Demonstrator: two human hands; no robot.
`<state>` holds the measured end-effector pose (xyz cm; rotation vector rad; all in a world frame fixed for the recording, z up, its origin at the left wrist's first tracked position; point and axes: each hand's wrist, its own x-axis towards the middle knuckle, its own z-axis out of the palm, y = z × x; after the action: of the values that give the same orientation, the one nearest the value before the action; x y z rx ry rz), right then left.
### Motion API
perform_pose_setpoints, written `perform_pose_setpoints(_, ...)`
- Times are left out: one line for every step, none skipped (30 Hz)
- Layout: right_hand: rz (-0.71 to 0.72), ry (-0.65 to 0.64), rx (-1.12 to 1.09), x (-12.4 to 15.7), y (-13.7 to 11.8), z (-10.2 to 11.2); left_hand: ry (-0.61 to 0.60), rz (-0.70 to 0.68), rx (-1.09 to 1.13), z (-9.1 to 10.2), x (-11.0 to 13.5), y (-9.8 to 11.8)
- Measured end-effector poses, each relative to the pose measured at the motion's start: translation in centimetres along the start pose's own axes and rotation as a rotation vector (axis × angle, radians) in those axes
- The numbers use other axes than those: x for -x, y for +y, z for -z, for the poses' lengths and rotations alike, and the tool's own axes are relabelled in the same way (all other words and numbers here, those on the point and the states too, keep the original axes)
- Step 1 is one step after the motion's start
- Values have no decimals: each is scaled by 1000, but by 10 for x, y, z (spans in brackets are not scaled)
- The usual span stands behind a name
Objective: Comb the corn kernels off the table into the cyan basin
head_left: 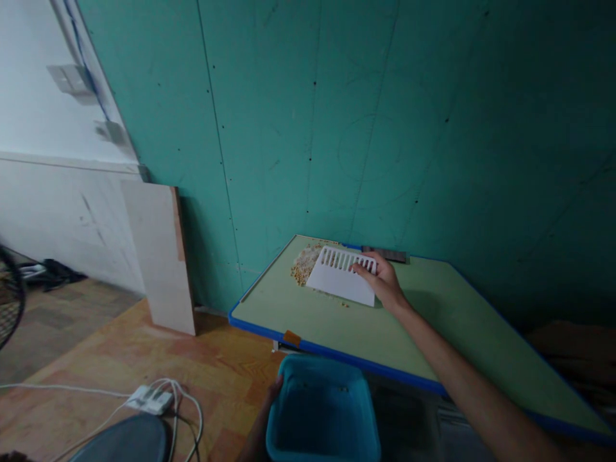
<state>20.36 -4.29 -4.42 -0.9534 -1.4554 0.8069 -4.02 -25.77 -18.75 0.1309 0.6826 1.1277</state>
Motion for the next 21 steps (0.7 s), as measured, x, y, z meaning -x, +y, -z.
perform_pose_setpoints(2,-7,-1,1,0,-1,7,-7,1,1,-1,2)
perform_pose_setpoints(3,-10,-8,2,1,-3,16,-14,2,2,-2,3)
perform_pose_setpoints(1,-10,-16,2,1,-5,27,-22,4,3,-3,4)
perform_pose_setpoints(-1,-11,-21,3,2,-6,40,-30,5,3,-5,5)
perform_pose_setpoints(-1,-12,-22,3,2,-8,54,-35,6,4,-7,6)
perform_pose_setpoints(2,-15,-18,4,2,-9,66,-37,5,4,-8,7)
perform_pose_setpoints(6,-18,-11,4,3,-10,75,-38,3,3,-9,8)
perform_pose_setpoints(12,-21,-3,4,3,-11,83,-37,-1,3,-9,9)
perform_pose_setpoints(16,-24,3,5,3,-12,88,-34,-7,2,-8,10)
perform_pose_setpoints(18,-25,6,5,3,-13,92,-30,-14,1,-7,11)
perform_pose_setpoints(17,-23,8,5,2,-14,97,-27,-22,-1,-5,12)
perform_pose_setpoints(15,-21,8,6,2,-15,102,-23,-31,-2,-3,13)
perform_pose_setpoints(14,-21,11,6,2,-15,108,-19,-39,-4,0,15)
perform_pose_setpoints(13,-23,16,6,2,-15,112,-18,-45,-6,2,16)
perform_pose_setpoints(11,-29,23,7,1,-16,118,-18,-50,-8,5,17)
perform_pose_setpoints(10,-34,29,7,1,-16,125,-21,-55,-10,8,18)
perform_pose_setpoints(8,-39,32,7,1,-16,131,-23,-61,-13,11,19)
perform_pose_setpoints(7,-42,35,8,1,-16,137,-26,-69,-15,13,20)
perform_pose_setpoints(7,-46,37,8,1,-17,141,-30,-76,-17,16,20)
perform_pose_setpoints(9,-51,39,8,0,-17,142,-36,-83,-19,18,20)
perform_pose_setpoints(9,-55,40,9,-1,-17,142,-44,-89,-21,20,21)
